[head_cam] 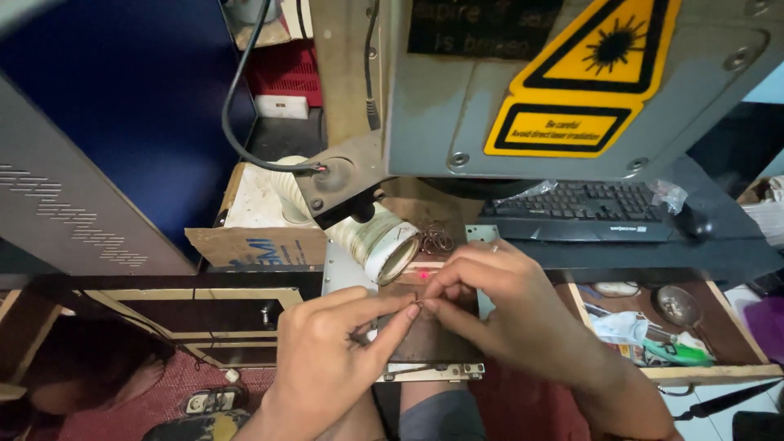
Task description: The person uses a laser welding machine to join small metal jewelry components, carefully aligning each joint under the laser beam before triggering the weld.
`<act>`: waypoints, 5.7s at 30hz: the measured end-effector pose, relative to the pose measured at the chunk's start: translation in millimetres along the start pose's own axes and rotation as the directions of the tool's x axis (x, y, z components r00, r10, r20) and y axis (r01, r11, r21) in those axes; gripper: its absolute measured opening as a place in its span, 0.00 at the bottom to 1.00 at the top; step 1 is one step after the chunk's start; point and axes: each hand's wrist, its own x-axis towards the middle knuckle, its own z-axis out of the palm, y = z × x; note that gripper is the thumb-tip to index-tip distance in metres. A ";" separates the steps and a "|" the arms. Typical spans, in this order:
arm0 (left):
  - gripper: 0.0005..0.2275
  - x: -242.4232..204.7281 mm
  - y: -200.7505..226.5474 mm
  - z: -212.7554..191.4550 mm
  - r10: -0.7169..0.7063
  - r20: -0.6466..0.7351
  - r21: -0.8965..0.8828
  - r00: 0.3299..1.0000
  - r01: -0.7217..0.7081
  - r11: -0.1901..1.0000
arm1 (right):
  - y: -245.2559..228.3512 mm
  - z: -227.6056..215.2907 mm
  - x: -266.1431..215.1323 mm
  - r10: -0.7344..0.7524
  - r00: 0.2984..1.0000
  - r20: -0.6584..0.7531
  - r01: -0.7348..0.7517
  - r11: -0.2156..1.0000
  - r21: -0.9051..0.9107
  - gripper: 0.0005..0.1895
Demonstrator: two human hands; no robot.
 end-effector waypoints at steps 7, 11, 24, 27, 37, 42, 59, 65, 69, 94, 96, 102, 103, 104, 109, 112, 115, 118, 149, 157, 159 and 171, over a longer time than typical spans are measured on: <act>0.03 9.4 -0.9 0.5 0.220 -0.113 0.333 0.969 -0.171 0.927 | 23.3 -2.9 7.8 0.060 0.998 -0.020 -0.060 0.998 -0.003 0.08; 0.04 17.6 1.4 6.6 0.326 -0.073 0.492 0.942 -0.251 0.834 | 34.4 0.4 12.2 0.026 1.000 -0.004 -0.027 0.993 -0.113 0.07; 0.12 33.3 -3.4 30.7 0.350 0.078 0.597 0.933 -0.325 0.733 | 48.0 2.0 17.4 0.069 0.996 0.049 -0.066 0.996 -0.057 0.05; 0.12 33.9 -4.4 31.4 0.344 0.100 0.599 0.934 -0.333 0.728 | 49.6 1.8 18.2 0.014 1.000 0.028 -0.014 1.000 -0.023 0.05; 0.04 28.7 -7.3 0.8 0.393 -0.008 0.327 0.919 -0.370 0.870 | 48.0 -13.7 -9.8 0.187 0.969 -0.159 -0.166 0.977 0.136 0.09; 0.20 5.6 -39.3 -1.8 -0.027 0.120 0.152 0.992 0.009 0.988 | 55.8 -10.0 -55.6 0.381 0.924 -0.002 -0.370 0.899 0.232 0.51; 0.23 -1.0 -55.0 15.0 0.002 0.160 0.073 0.987 -0.014 0.997 | 63.4 18.6 -59.6 0.219 0.968 -0.125 -0.160 0.916 0.368 0.46; 0.24 -1.4 -57.0 16.3 0.017 0.153 0.060 0.988 -0.026 0.998 | 65.0 21.2 -61.1 0.222 0.966 -0.134 -0.160 0.918 0.363 0.47; 0.23 -1.8 -58.0 17.1 0.032 0.136 0.041 0.990 -0.038 0.998 | 65.9 21.0 -60.3 0.220 0.966 -0.133 -0.162 0.922 0.351 0.48; 0.05 -136.3 -198.8 39.6 -0.923 0.238 -0.971 0.302 0.044 -0.236 | 307.2 72.3 -132.0 0.542 0.799 -0.262 -0.601 0.699 -0.388 0.55; 0.05 -181.7 -255.0 60.6 -0.950 0.195 -0.969 0.244 -0.102 -0.225 | 312.6 78.5 -136.1 0.469 0.821 -0.326 -0.571 0.683 -0.455 0.52; 0.25 -293.7 -375.2 94.0 -0.960 0.118 -0.885 0.252 -0.412 -0.217 | 327.4 85.7 -143.7 0.466 0.808 -0.362 -0.590 0.640 -0.492 0.50; 0.25 -292.8 -368.9 91.5 -0.960 0.119 -0.886 0.254 -0.409 -0.219 | 328.1 85.9 -144.3 0.467 0.806 -0.364 -0.592 0.639 -0.491 0.50; 0.28 -291.9 -362.6 88.9 -0.944 0.157 -0.871 0.289 -0.410 -0.270 | 328.7 86.2 -144.9 0.455 0.810 -0.370 -0.586 0.642 -0.494 0.50; 0.35 -256.6 -297.2 88.1 -0.906 0.152 -0.783 0.394 -0.512 -0.354 | 321.3 82.3 -141.7 0.426 0.817 -0.388 -0.574 0.657 -0.489 0.49; 0.32 -247.9 -276.2 94.2 -0.885 0.214 -0.723 0.412 -0.542 -0.428 | 323.5 81.5 -143.8 0.415 0.820 -0.395 -0.571 0.651 -0.500 0.49; 0.32 -235.1 -256.0 96.0 -0.910 0.254 -0.762 0.329 -0.511 -0.398 | 322.8 80.9 -144.8 0.406 0.825 -0.394 -0.563 0.646 -0.515 0.50; 0.26 -237.9 -261.4 100.2 -0.914 0.297 -0.828 0.278 -0.401 -0.391 | 319.6 79.7 -143.7 0.392 0.827 -0.403 -0.558 0.663 -0.499 0.49; 0.25 -372.1 -360.5 137.7 -0.714 0.212 -0.868 0.667 -0.206 -0.451 | 68.0 -12.6 16.2 -0.030 1.000 -0.004 0.029 0.996 -0.079 0.10; 0.23 -386.8 -372.5 139.2 -0.555 0.189 -0.689 0.810 -0.293 -0.662 | 90.9 -17.7 33.9 0.526 0.834 0.170 -0.543 0.836 0.079 0.23; 0.23 -381.7 -361.0 132.7 -0.527 0.172 -0.653 0.832 -0.304 -0.694 | 85.2 -20.8 36.9 0.784 0.584 0.213 -0.779 0.614 -0.128 0.36; 0.24 -243.5 -147.9 70.0 -0.913 0.408 -0.865 -0.028 0.309 -0.396 | 56.4 13.4 -118.4 -0.189 0.978 -0.087 0.142 0.911 -0.386 0.17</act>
